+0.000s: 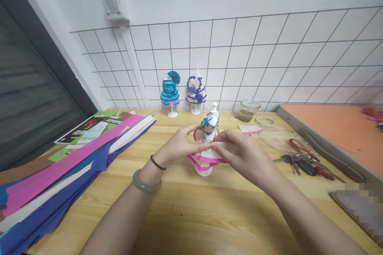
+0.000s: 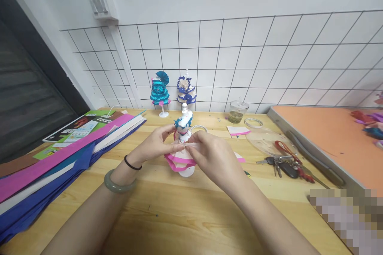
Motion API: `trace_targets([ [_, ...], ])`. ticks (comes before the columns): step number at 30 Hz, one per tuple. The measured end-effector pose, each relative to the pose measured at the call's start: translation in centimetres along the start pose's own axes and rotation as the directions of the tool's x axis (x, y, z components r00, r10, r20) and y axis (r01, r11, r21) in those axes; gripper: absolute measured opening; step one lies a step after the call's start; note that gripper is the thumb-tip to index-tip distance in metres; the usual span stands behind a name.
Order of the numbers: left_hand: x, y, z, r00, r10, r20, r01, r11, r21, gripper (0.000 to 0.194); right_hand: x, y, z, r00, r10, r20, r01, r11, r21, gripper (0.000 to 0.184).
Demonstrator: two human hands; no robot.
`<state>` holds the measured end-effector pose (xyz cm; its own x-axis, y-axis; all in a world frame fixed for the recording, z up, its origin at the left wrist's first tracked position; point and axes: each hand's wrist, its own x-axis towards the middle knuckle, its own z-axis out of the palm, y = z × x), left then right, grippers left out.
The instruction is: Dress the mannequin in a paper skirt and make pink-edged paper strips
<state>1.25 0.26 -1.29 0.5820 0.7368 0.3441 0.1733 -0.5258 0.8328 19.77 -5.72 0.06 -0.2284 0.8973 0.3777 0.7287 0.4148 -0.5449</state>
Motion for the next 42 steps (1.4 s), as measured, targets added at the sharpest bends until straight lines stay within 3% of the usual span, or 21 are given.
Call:
trace_targets([
  [7, 0.1, 0.0, -0.1, 0.999, 0.044, -0.013, -0.044, 0.999, 0.033, 0.04, -0.2, -0.2, -1.0, 0.994, 0.014, 0.106, -0.016, 1.0, 0.016, 0.015],
  [15, 0.0, -0.1, 0.0, 0.995, 0.098, -0.023, -0.097, 0.994, 0.052, 0.037, -0.4, -0.9, -1.3, 0.982, -0.061, 0.177, 0.044, 0.994, 0.1, 0.018],
  [26, -0.1, 0.5, -0.5, 0.998, 0.059, 0.025, -0.059, 0.998, -0.002, 0.038, 0.1, 0.1, -0.4, 0.992, -0.041, 0.116, 0.021, 0.985, 0.17, 0.014],
  [42, 0.0, 0.2, -0.5, 1.0, 0.025, 0.015, -0.024, 0.998, -0.066, 0.042, -0.2, -0.2, -0.3, 0.988, -0.054, 0.147, 0.03, 0.987, 0.159, 0.018],
])
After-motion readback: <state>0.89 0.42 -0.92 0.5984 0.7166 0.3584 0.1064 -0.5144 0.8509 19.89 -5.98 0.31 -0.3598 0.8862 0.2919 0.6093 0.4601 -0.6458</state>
